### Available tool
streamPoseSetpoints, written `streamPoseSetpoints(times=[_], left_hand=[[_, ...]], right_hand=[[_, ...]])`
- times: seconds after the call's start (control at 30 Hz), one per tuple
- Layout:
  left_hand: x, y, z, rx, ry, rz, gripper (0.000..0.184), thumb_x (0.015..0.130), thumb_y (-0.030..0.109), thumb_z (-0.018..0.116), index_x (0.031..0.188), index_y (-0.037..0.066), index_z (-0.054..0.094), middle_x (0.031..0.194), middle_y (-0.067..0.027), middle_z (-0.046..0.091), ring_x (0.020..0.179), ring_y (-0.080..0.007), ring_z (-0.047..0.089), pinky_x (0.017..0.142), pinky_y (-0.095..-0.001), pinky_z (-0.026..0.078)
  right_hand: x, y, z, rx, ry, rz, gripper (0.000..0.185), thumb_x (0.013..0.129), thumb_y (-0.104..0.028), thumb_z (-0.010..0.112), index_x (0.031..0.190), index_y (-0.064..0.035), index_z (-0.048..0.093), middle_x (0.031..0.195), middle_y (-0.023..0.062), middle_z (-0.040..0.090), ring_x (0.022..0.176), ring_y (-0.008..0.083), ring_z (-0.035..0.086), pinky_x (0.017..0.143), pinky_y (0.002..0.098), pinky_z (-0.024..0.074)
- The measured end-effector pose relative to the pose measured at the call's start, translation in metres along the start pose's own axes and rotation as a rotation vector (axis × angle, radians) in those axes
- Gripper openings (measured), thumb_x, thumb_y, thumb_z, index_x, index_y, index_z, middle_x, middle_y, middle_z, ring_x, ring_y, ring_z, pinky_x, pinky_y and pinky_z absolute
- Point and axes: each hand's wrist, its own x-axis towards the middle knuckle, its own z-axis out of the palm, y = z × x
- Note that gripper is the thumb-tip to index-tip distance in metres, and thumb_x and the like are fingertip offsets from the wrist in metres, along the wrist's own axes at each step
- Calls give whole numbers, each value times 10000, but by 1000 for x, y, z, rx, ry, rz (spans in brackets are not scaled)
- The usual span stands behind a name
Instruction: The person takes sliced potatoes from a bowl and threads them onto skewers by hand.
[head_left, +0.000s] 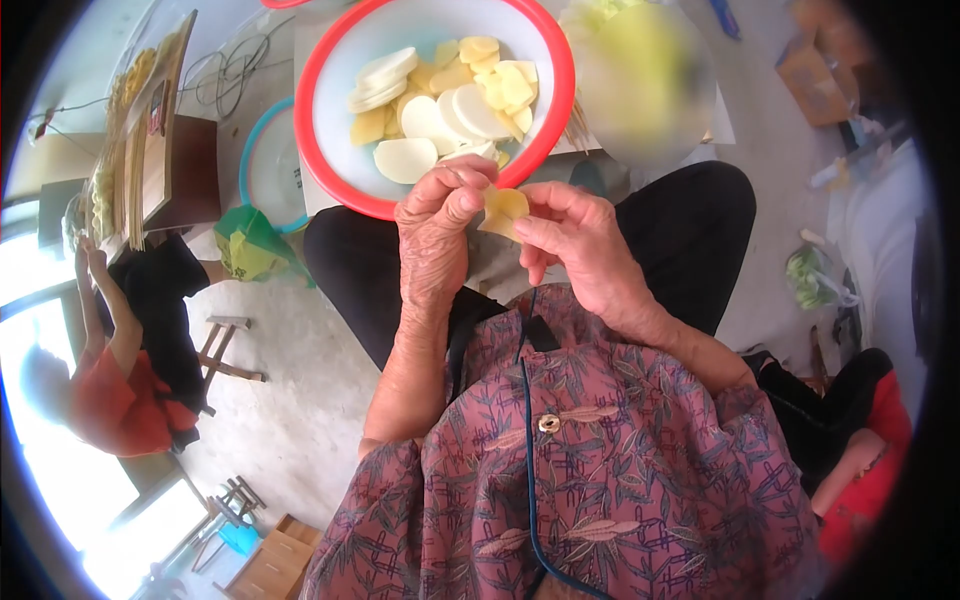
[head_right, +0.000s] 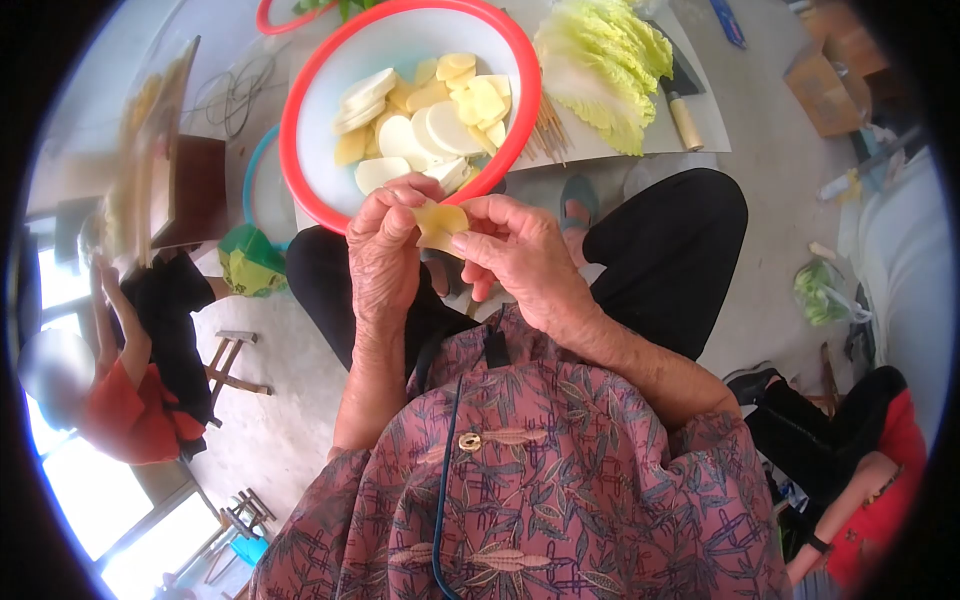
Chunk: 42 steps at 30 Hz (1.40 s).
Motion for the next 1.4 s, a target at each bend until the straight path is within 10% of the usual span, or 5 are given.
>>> streamPoseSetpoints(times=[0.27, 0.67, 0.87, 1.13, 1.4], left_hand=[[-3, 5, 15, 168, 112, -87, 209, 821, 227, 695, 784, 35, 622, 761, -6, 610, 621, -54, 420, 581, -197, 328], [-4, 5, 26, 275, 247, -122, 247, 817, 213, 713, 700, 17, 619, 644, -2, 563, 622, -78, 464, 588, -224, 388], [-2, -6, 29, -60, 221, -200, 237, 901, 252, 609, 865, 18, 599, 774, -51, 622, 683, -98, 520, 623, -237, 425], [25, 0, 30, -267, 396, -242, 206, 944, 249, 526, 951, 43, 506, 803, -91, 561, 779, -244, 605, 698, -413, 535], [40, -4, 30, -171, 473, -135, 325, 923, 373, 545, 871, 54, 505, 715, -56, 511, 598, -197, 586, 511, -326, 518]], right_hand=[[-9, 8, 6, -377, 163, -318, 183, 799, 21, 627, 964, 15, 549, 835, 66, 574, 617, 102, 595, 498, 220, 513], [-5, 23, -6, -888, 219, -860, 250, 751, 81, 617, 971, 0, 532, 843, 113, 545, 669, 202, 582, 546, 297, 485], [0, 5, -12, -10, 21, -13, 227, 848, -63, 622, 1033, 37, 536, 811, 69, 587, 551, 106, 586, 453, 207, 491], [-18, 4, -23, -455, -13, -63, 277, 926, -147, 532, 1131, 37, 557, 697, 33, 559, 487, 71, 520, 436, 199, 425], [-22, 14, -14, -772, -59, -314, 269, 966, -143, 458, 1150, 8, 582, 568, -27, 449, 476, 33, 411, 460, 196, 347]])
